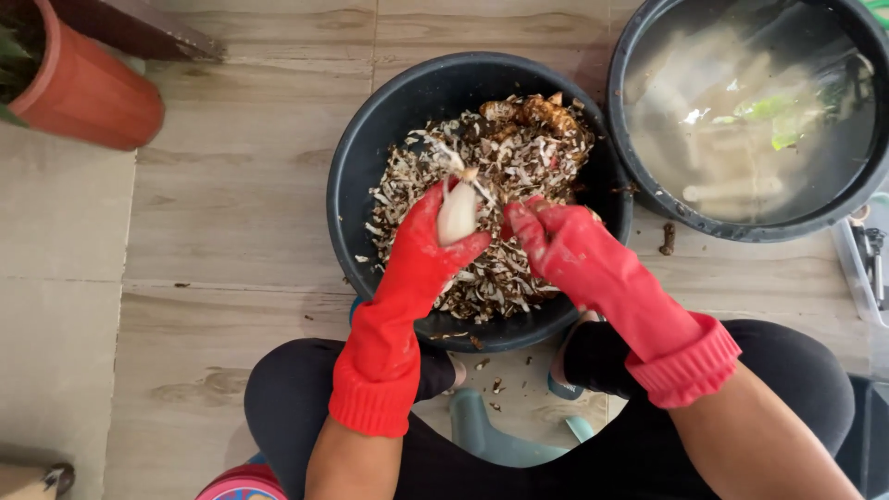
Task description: A person wearing red rubber gloves uses a knife to peel the skin off a root vegetable over a bin of peels.
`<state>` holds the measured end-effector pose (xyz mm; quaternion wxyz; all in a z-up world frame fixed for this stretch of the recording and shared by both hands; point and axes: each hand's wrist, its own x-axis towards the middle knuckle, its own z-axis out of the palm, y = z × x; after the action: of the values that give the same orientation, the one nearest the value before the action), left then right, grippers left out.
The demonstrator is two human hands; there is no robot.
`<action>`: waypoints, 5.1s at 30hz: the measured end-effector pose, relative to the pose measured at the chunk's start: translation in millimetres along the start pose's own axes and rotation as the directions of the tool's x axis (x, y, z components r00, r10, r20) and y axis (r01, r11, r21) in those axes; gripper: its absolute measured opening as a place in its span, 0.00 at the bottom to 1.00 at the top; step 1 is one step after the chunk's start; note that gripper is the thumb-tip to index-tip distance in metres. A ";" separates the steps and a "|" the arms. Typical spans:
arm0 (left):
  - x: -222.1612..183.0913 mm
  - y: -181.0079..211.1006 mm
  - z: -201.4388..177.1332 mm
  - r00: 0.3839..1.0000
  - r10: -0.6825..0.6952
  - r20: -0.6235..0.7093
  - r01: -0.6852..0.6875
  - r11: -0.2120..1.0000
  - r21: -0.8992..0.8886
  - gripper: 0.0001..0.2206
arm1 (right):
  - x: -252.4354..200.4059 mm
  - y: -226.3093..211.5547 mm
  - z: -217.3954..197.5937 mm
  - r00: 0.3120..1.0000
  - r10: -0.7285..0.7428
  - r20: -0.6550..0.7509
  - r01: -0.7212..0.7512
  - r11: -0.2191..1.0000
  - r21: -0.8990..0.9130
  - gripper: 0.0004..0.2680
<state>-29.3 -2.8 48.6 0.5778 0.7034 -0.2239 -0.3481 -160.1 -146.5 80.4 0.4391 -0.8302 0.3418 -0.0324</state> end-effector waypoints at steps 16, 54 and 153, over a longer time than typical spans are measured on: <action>49.0 -56.9 36.1 0.931 -0.362 0.049 0.219 0.446 -0.868 0.15 | -17.6 -10.1 -51.2 0.980 -0.094 -0.176 0.067 0.986 -0.154 0.13; 144.7 -348.7 97.2 0.477 -0.822 -0.311 0.761 0.564 -0.322 0.07 | -19.3 -25.7 -117.3 0.962 -0.230 -0.147 0.232 0.973 -0.003 0.10; 51.7 -32.4 -6.9 0.906 -0.396 0.149 0.321 0.416 -0.851 0.18 | -13.7 -8.8 31.8 0.960 -0.280 0.019 0.279 0.960 0.040 0.11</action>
<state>7.0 -27.8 5.9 0.7692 0.3651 0.1562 -0.5006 -154.5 -112.5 71.0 0.4496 -0.8622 0.2153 -0.0902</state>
